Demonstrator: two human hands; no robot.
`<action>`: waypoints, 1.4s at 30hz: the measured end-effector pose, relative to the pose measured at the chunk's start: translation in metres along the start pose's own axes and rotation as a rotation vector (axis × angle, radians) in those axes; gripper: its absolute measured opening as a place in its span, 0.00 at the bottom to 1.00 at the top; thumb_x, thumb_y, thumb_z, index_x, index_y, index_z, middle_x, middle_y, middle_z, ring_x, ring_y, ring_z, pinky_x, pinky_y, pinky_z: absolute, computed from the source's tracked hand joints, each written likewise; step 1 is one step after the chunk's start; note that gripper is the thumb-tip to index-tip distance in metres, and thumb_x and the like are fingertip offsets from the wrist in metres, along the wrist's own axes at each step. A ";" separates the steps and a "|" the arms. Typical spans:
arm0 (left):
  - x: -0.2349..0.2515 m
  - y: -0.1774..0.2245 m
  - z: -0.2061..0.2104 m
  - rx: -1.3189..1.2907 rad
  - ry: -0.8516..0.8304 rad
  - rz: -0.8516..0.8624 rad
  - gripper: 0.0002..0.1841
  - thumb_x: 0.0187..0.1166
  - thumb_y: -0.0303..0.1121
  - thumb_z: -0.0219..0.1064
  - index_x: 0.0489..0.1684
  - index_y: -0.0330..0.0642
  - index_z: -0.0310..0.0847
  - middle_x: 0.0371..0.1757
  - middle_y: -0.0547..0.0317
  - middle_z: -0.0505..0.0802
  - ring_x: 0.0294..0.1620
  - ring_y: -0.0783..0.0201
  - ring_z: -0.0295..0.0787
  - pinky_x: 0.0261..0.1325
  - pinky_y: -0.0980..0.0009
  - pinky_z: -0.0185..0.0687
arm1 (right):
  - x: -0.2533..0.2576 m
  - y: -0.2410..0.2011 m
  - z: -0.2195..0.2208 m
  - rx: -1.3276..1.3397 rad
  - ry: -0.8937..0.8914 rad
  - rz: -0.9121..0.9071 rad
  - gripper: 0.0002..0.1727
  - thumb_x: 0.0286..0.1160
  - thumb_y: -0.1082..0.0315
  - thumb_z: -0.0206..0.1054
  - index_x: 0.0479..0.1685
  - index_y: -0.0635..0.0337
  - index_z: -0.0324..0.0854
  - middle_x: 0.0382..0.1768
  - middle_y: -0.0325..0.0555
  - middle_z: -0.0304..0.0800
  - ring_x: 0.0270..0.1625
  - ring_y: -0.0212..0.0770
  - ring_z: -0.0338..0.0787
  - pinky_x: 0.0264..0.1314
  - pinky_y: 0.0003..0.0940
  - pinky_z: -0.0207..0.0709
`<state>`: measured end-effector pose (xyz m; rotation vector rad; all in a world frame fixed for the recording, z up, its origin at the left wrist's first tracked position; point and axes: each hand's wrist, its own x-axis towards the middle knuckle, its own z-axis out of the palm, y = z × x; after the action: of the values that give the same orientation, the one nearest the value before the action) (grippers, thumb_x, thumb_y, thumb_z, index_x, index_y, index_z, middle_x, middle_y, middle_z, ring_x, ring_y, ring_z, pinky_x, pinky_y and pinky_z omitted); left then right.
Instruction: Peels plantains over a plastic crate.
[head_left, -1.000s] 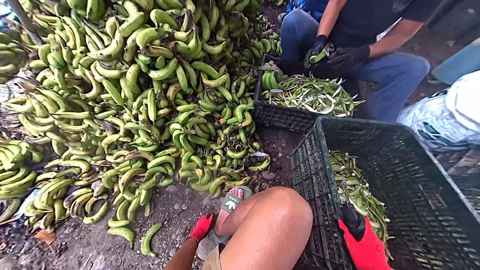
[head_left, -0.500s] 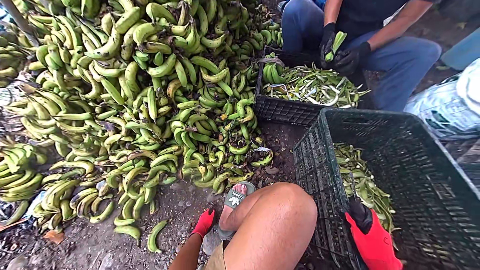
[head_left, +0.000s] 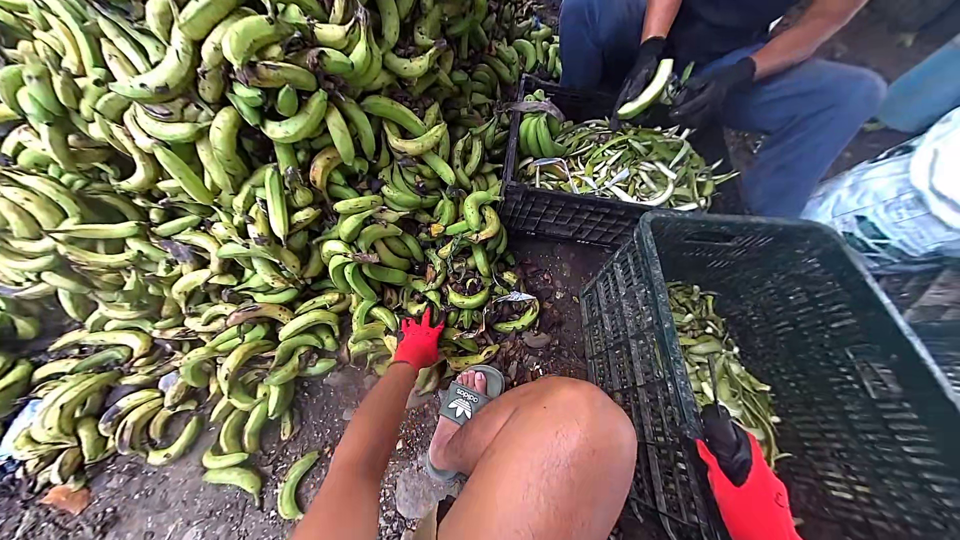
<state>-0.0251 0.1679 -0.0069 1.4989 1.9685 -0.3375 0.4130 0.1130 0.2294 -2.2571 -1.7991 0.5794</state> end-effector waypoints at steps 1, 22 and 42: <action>0.006 0.001 -0.001 0.005 -0.011 -0.012 0.51 0.61 0.34 0.79 0.93 0.64 0.56 0.95 0.38 0.43 0.86 0.19 0.51 0.80 0.21 0.44 | 0.000 -0.001 0.000 0.003 0.000 0.018 0.39 0.82 0.60 0.65 0.88 0.74 0.58 0.72 0.80 0.77 0.77 0.74 0.77 0.81 0.69 0.62; -0.009 -0.028 -0.003 -0.064 0.090 -0.103 0.49 0.59 0.35 0.79 0.89 0.68 0.62 0.86 0.28 0.64 0.71 0.25 0.76 0.64 0.28 0.74 | 0.000 -0.008 0.000 0.038 -0.045 0.024 0.38 0.80 0.57 0.68 0.85 0.70 0.64 0.64 0.77 0.84 0.70 0.74 0.83 0.73 0.71 0.68; -0.189 0.274 -0.209 -1.862 -0.187 1.190 0.09 0.62 0.37 0.66 0.35 0.45 0.85 0.30 0.53 0.92 0.29 0.59 0.92 0.29 0.64 0.89 | 0.016 -0.001 -0.081 1.016 0.376 -0.376 0.47 0.64 0.58 0.83 0.82 0.71 0.65 0.66 0.47 0.89 0.63 0.26 0.89 0.68 0.23 0.83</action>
<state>0.1904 0.2251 0.3163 0.8176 0.2956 1.3745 0.4490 0.1357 0.2997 -1.2098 -1.2434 0.7055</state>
